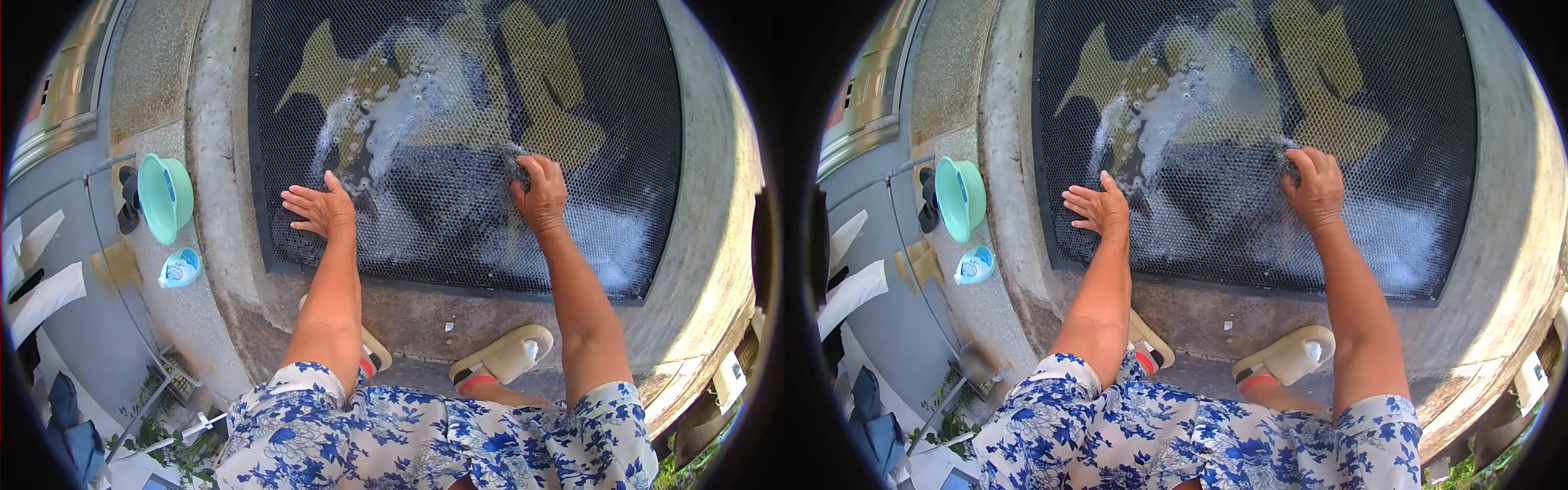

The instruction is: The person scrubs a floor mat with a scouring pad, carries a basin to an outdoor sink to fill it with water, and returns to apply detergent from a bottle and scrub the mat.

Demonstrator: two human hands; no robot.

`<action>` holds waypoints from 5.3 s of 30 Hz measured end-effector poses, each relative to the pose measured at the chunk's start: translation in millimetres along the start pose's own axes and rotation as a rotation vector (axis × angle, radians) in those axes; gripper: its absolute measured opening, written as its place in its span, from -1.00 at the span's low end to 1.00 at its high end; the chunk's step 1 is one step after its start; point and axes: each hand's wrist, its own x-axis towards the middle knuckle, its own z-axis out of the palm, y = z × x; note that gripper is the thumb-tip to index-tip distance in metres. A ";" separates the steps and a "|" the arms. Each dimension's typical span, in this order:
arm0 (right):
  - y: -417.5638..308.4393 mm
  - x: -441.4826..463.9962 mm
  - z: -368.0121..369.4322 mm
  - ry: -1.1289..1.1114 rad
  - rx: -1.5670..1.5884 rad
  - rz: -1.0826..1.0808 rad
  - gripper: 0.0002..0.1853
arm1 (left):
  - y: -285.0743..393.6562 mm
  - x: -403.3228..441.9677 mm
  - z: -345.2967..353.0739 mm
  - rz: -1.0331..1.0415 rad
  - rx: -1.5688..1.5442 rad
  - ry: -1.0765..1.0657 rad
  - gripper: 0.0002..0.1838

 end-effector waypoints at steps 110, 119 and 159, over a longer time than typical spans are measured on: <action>124.5 104.2 -57.1 0.112 -0.541 0.494 -0.70 | -2.1 -18.8 -7.9 0.440 0.221 -0.401 0.33; -29.4 -10.9 -22.6 -0.439 -0.080 -0.410 -0.79 | -2.1 -19.3 -7.7 0.450 0.225 -0.399 0.31; 72.6 141.4 4.7 0.019 -0.482 0.235 -0.59 | -1.9 -19.1 -5.6 0.453 0.200 -0.413 0.35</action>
